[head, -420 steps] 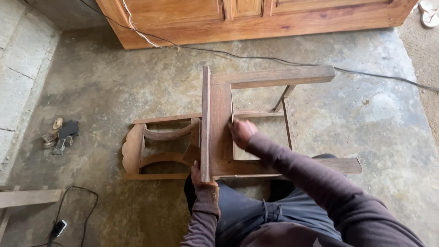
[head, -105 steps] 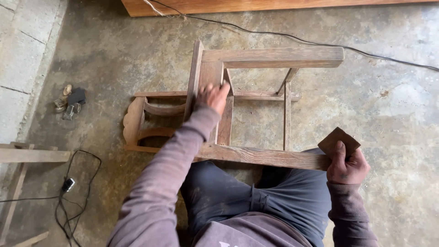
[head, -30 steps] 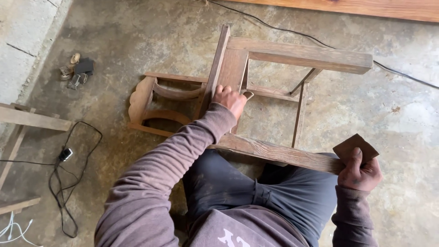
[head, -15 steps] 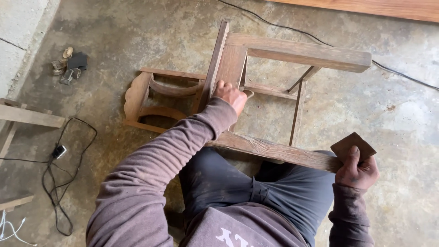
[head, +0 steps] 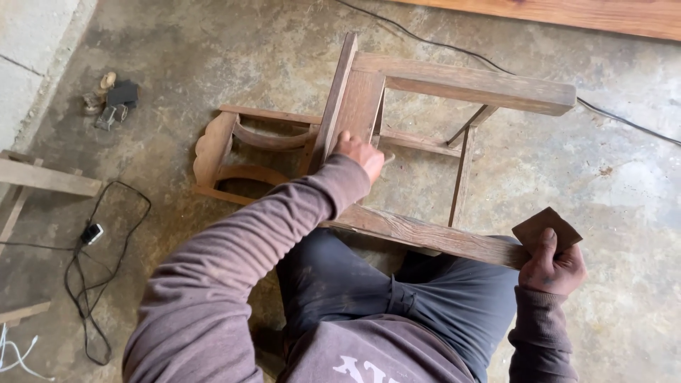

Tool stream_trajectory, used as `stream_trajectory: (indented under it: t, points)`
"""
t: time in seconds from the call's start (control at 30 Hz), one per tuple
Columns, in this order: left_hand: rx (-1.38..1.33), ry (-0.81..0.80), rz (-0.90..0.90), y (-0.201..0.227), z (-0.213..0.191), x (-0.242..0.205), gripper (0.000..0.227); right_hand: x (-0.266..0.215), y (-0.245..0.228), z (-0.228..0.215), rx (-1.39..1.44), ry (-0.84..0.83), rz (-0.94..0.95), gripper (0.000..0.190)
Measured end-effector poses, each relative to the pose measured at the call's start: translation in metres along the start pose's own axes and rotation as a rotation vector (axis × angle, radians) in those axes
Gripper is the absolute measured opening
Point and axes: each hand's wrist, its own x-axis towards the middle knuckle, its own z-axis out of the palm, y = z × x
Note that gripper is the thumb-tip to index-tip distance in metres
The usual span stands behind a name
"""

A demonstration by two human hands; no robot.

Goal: The person sits on the floor sanding an upside-down wooden chair frame. They rub sanding blocks by hand along the rails and edges of the frame, repositioning the chair and switching between sanding pieces to smooth different surfaces.

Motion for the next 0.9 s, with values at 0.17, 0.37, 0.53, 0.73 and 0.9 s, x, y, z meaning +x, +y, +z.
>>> stream_trajectory:
  t: [0.17, 0.37, 0.53, 0.73, 0.9]
  points:
    - [-0.077, -0.155, 0.064, 0.013, -0.018, -0.038, 0.016, -0.001, 0.002, 0.001, 0.004, 0.015, 0.002, 0.030]
    - [0.049, -0.012, 0.022, -0.001, -0.012, 0.012, 0.021, 0.000, 0.000, 0.002, 0.025, 0.013, -0.020, 0.030]
    - [0.092, -0.118, 0.045, 0.006, -0.022, -0.013, 0.023, 0.000, 0.009, 0.003, 0.047, 0.023, -0.015, 0.028]
    - [0.028, -0.159, 0.095, 0.009, -0.024, -0.029, 0.016, 0.000, -0.005, 0.004, 0.014, 0.020, -0.022, 0.027]
    - [0.137, 0.005, 0.062, 0.001, -0.012, 0.006, 0.014, -0.001, -0.008, 0.001, 0.058, -0.004, 0.024, 0.027]
